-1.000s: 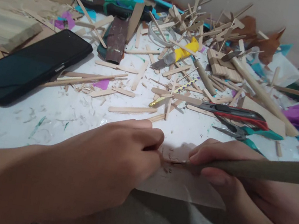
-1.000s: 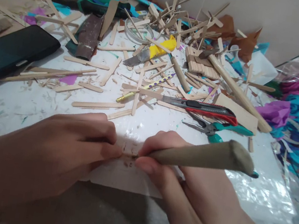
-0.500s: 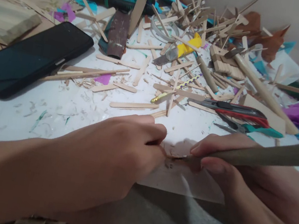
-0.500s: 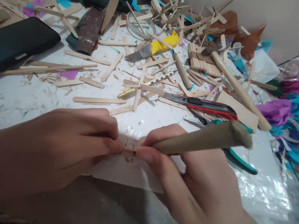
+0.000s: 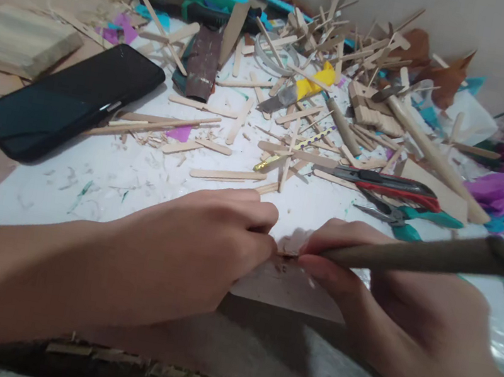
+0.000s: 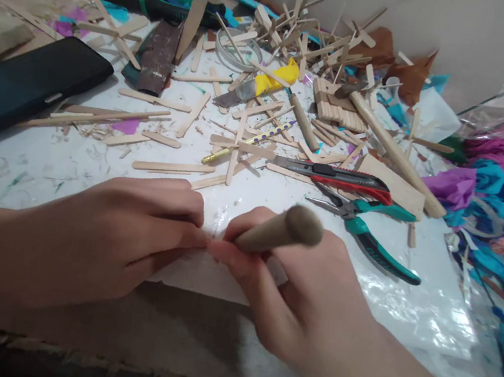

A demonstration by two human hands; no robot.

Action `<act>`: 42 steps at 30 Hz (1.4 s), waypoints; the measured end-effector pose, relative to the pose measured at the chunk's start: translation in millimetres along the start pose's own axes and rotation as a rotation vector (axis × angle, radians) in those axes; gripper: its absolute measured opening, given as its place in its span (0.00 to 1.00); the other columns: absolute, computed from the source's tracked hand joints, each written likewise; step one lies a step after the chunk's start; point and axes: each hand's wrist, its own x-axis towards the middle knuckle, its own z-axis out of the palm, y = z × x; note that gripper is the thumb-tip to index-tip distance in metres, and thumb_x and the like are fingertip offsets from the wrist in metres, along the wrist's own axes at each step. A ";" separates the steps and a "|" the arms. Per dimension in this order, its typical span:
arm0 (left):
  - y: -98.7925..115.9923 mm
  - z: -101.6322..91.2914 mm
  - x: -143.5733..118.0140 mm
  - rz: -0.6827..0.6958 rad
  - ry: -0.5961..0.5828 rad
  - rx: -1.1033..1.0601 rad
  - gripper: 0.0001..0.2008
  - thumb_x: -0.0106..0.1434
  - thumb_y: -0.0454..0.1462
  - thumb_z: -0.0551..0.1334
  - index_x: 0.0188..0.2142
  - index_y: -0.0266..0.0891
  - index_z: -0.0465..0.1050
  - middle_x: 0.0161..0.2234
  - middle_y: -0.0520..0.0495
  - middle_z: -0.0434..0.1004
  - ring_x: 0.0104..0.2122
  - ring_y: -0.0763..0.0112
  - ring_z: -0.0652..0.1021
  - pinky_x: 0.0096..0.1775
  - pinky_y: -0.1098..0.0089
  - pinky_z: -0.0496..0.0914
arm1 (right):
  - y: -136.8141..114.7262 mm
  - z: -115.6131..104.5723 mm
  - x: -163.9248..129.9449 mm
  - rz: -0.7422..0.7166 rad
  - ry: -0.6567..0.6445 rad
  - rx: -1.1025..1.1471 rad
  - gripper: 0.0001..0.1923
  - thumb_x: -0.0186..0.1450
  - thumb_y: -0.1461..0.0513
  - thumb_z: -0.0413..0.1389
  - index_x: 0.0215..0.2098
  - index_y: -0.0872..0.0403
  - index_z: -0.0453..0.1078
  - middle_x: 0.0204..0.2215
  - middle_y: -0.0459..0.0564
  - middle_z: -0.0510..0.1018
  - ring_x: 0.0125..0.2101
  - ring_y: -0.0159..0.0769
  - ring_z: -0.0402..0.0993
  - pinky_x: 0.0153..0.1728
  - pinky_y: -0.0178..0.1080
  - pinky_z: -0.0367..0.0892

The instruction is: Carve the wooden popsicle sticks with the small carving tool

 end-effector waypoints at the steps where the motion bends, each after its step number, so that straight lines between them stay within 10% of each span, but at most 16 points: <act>1: -0.2 -0.3 0.5 0.021 0.004 0.002 0.16 0.76 0.26 0.57 0.35 0.40 0.80 0.35 0.49 0.79 0.36 0.65 0.74 0.40 0.64 0.65 | 2.1 0.9 0.4 0.052 0.029 0.044 0.11 0.73 0.57 0.64 0.31 0.46 0.78 0.27 0.45 0.83 0.25 0.37 0.77 0.28 0.39 0.70; 13: -3.0 1.7 2.6 0.031 0.014 -0.125 0.15 0.76 0.25 0.56 0.36 0.39 0.75 0.37 0.49 0.74 0.36 0.67 0.72 0.39 0.64 0.65 | 22.3 1.8 7.8 0.513 0.083 0.786 0.17 0.69 0.47 0.69 0.33 0.51 0.79 0.17 0.45 0.77 0.17 0.32 0.71 0.21 0.34 0.66; 42: -0.5 -7.7 4.1 0.006 0.065 0.119 0.15 0.77 0.29 0.56 0.36 0.37 0.80 0.33 0.47 0.75 0.33 0.61 0.72 0.37 0.59 0.64 | 14.7 -1.3 -2.9 0.251 0.315 0.181 0.04 0.67 0.58 0.70 0.33 0.45 0.85 0.25 0.41 0.88 0.24 0.31 0.83 0.25 0.28 0.77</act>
